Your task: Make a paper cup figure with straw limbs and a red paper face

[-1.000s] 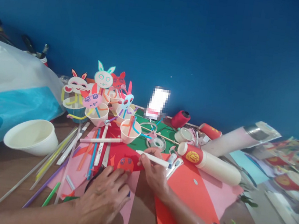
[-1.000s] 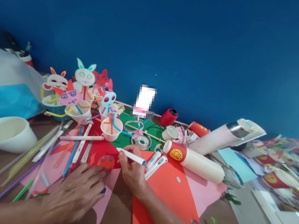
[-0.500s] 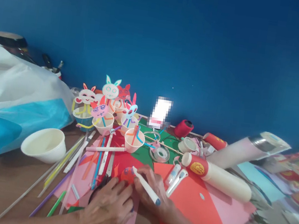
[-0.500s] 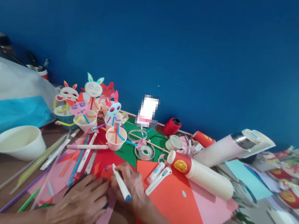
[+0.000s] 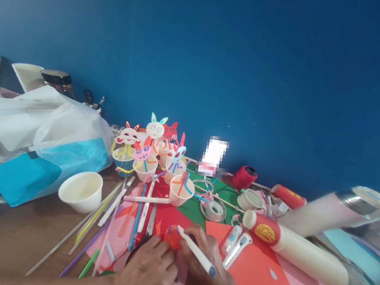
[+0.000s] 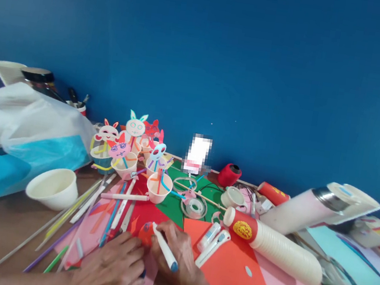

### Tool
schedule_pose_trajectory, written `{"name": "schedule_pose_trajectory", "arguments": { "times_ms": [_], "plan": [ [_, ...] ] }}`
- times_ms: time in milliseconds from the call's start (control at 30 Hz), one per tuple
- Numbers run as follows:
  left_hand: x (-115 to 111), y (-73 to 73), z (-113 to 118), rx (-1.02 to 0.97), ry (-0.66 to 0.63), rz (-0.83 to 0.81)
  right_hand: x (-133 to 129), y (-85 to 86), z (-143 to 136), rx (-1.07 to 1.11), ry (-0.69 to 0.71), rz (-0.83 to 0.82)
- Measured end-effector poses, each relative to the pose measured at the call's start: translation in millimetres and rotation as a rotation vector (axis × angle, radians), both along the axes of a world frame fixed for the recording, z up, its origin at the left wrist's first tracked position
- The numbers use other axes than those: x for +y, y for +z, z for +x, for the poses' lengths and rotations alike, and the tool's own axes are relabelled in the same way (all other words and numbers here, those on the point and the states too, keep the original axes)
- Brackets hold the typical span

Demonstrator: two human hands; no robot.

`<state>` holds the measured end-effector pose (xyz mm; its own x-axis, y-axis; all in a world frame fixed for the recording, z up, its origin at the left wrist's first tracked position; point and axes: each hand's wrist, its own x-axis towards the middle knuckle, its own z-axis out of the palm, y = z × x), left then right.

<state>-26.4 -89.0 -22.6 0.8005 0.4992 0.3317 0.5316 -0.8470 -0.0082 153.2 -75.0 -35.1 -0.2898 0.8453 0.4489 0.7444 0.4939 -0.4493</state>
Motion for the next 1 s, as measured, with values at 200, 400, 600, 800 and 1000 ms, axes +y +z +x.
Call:
{"name": "schedule_pose_trajectory", "arguments": {
  "times_ms": [200, 400, 600, 800, 1000],
  "plan": [
    [1, 11.3, -2, -0.001, -0.01, 0.026, 2, -1.5, 2, 0.044, -0.01, -0.023],
    [-2, 5.3, -1, -0.054, -0.002, 0.051, 3, 0.7, 1, 0.057, -0.003, -0.051],
    [-4, 2.7, -1, -0.017, -0.02, 0.058, 3, 5.7, -1, 0.131, -0.046, -0.126],
    [-4, 7.4, -2, -0.027, -0.018, 0.022, 7, 7.2, 2, 0.353, -0.052, -0.324],
    [-4, 3.3, -2, -0.046, 0.017, -0.098, 9, 8.7, 2, 0.696, -0.098, -0.41]
  ]
}}
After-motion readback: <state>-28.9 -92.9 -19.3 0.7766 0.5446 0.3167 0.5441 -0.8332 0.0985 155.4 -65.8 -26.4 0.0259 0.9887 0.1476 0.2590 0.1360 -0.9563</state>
